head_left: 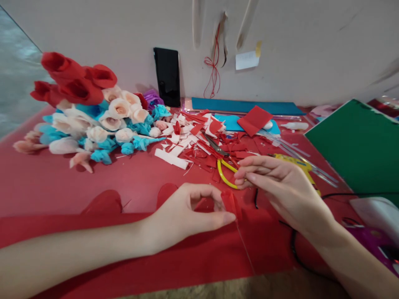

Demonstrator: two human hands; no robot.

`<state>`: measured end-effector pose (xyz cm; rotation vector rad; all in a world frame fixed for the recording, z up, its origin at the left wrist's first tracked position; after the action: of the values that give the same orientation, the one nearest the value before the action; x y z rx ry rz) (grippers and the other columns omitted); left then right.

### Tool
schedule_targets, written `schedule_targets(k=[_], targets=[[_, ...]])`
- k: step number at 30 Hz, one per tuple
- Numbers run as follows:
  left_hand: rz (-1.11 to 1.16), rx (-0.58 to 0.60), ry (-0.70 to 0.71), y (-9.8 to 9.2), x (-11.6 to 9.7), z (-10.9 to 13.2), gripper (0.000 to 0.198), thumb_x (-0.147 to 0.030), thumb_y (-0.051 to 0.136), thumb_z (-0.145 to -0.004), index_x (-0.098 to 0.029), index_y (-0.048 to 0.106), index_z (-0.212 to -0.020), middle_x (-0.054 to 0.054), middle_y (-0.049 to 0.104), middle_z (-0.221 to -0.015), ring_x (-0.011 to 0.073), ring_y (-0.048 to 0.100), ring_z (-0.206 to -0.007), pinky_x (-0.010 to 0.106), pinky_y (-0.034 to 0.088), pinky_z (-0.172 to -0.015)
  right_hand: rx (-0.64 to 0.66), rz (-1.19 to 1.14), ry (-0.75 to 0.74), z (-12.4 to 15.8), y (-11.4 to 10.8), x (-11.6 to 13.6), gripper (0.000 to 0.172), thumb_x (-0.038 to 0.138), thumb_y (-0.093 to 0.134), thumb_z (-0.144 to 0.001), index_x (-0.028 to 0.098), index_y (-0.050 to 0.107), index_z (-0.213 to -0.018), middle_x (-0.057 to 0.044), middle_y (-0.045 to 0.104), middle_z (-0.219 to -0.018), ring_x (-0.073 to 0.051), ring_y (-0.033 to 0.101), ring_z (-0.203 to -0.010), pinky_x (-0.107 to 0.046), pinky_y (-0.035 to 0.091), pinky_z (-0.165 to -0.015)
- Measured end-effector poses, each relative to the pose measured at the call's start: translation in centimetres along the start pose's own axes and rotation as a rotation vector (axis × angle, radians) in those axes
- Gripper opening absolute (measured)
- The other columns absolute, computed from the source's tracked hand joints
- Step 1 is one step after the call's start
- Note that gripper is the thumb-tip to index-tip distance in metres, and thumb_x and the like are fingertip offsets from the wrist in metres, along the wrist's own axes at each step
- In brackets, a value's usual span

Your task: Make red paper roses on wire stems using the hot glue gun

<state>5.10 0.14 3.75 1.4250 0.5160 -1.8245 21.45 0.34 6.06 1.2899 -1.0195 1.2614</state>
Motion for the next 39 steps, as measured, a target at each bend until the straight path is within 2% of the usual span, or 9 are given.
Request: schedule_targets(k=[7, 12, 16, 20, 25, 27, 30, 34, 39], targets=[[-0.007, -0.046, 0.043, -0.4, -0.6, -0.2, 0.020, -0.033, 0.067, -0.071, -0.017, 0.063, -0.082, 0.001, 0.063, -0.077, 0.0159, 0.059, -0.081, 0.028, 0.046, -0.079, 0.017, 0.069, 0.061, -0.5, 0.2, -0.4, 0.024, 0.022, 0.057, -0.083, 0.020, 0.059, -0.107, -0.005, 0.063, -0.109, -0.017, 0.059, -0.100, -0.025, 0.052, -0.084], [-0.025, -0.073, 0.064, -1.2, -0.8, -0.9, 0.019, -0.032, 0.065, -0.072, -0.017, 0.062, -0.082, 0.002, 0.065, -0.081, 0.0172, 0.059, -0.086, 0.028, 0.046, -0.081, 0.012, 0.157, 0.095, -0.7, 0.0, -0.9, 0.024, 0.035, 0.055, -0.084, 0.020, 0.062, -0.101, -0.004, 0.065, -0.103, -0.017, 0.063, -0.088, -0.026, 0.052, -0.077], [-0.056, -0.182, 0.156, -2.4, -1.2, -1.4, 0.018, -0.033, 0.066, -0.072, -0.017, 0.060, -0.079, -0.001, 0.064, -0.078, 0.0138, 0.060, -0.079, 0.025, 0.046, -0.079, 0.208, 0.337, 0.111, 0.0, 1.1, -0.8, 0.029, 0.043, 0.050, -0.084, 0.020, 0.066, -0.091, -0.002, 0.068, -0.083, -0.015, 0.063, -0.077, -0.024, 0.050, -0.069], [-0.093, -0.240, 0.179, -3.0, -1.2, -1.6, 0.020, -0.035, 0.066, -0.071, -0.016, 0.059, -0.074, -0.003, 0.061, -0.070, 0.0102, 0.057, -0.068, 0.021, 0.045, -0.069, 0.369, 0.384, 0.180, 0.6, 2.6, -1.3, 0.030, 0.041, 0.048, -0.085, 0.017, 0.066, -0.090, -0.004, 0.067, -0.084, -0.016, 0.062, -0.074, -0.025, 0.049, -0.067], [-0.186, -0.306, 0.337, -3.4, -1.6, -1.9, 0.023, -0.034, 0.064, -0.074, -0.018, 0.060, -0.089, 0.001, 0.061, -0.085, 0.0135, 0.056, -0.082, 0.023, 0.045, -0.076, 0.276, 0.103, 0.190, 0.7, 2.9, -2.0, 0.028, 0.033, 0.040, -0.091, 0.018, 0.064, -0.091, -0.005, 0.064, -0.097, -0.014, 0.064, -0.075, -0.028, 0.049, -0.075], [-0.234, -0.329, 0.393, -3.6, -1.9, -2.0, 0.024, -0.034, 0.057, -0.079, -0.019, 0.057, -0.097, 0.003, 0.061, -0.093, 0.0145, 0.055, -0.088, 0.024, 0.044, -0.079, 0.219, -0.064, 0.132, 0.4, 2.7, -1.7, 0.028, 0.033, 0.038, -0.093, 0.019, 0.062, -0.089, -0.005, 0.062, -0.103, -0.017, 0.063, -0.084, -0.032, 0.048, -0.081], [-0.376, -0.307, 0.386, -3.7, -2.1, -2.2, 0.021, -0.034, 0.055, -0.079, -0.017, 0.058, -0.092, 0.003, 0.063, -0.092, 0.0151, 0.056, -0.087, 0.025, 0.044, -0.078, 0.213, -0.251, 0.071, 0.2, 2.8, -1.1, 0.033, 0.029, 0.031, -0.095, 0.018, 0.058, -0.081, -0.006, 0.056, -0.114, -0.020, 0.057, -0.100, -0.039, 0.045, -0.086], [-0.514, -0.218, 0.382, -3.3, -2.2, -2.1, 0.020, -0.031, 0.065, -0.072, -0.015, 0.063, -0.083, 0.003, 0.064, -0.081, 0.0150, 0.057, -0.077, 0.025, 0.043, -0.073, 0.260, -0.319, 0.081, 0.2, 3.2, -0.9, 0.035, 0.028, 0.028, -0.095, 0.017, 0.056, -0.078, -0.007, 0.054, -0.118, -0.022, 0.053, -0.106, -0.042, 0.042, -0.089], [-0.544, -0.233, 0.413, -3.1, -1.9, -1.9, 0.015, -0.028, 0.064, -0.074, -0.016, 0.070, -0.079, 0.004, 0.065, -0.076, 0.0150, 0.057, -0.072, 0.026, 0.045, -0.067, 0.279, -0.320, 0.096, 0.6, 3.4, -1.0, 0.036, 0.028, 0.028, -0.095, 0.016, 0.056, -0.076, -0.009, 0.051, -0.123, -0.024, 0.044, -0.117, -0.044, 0.036, -0.095]])
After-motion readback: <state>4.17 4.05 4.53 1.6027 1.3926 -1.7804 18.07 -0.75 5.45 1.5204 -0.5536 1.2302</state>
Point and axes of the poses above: each hand's wrist, its own z-axis away from the middle knuckle, its own y-axis out of the palm, x = y × z, the point moved 4 cm from there along -z, towards the middle knuckle
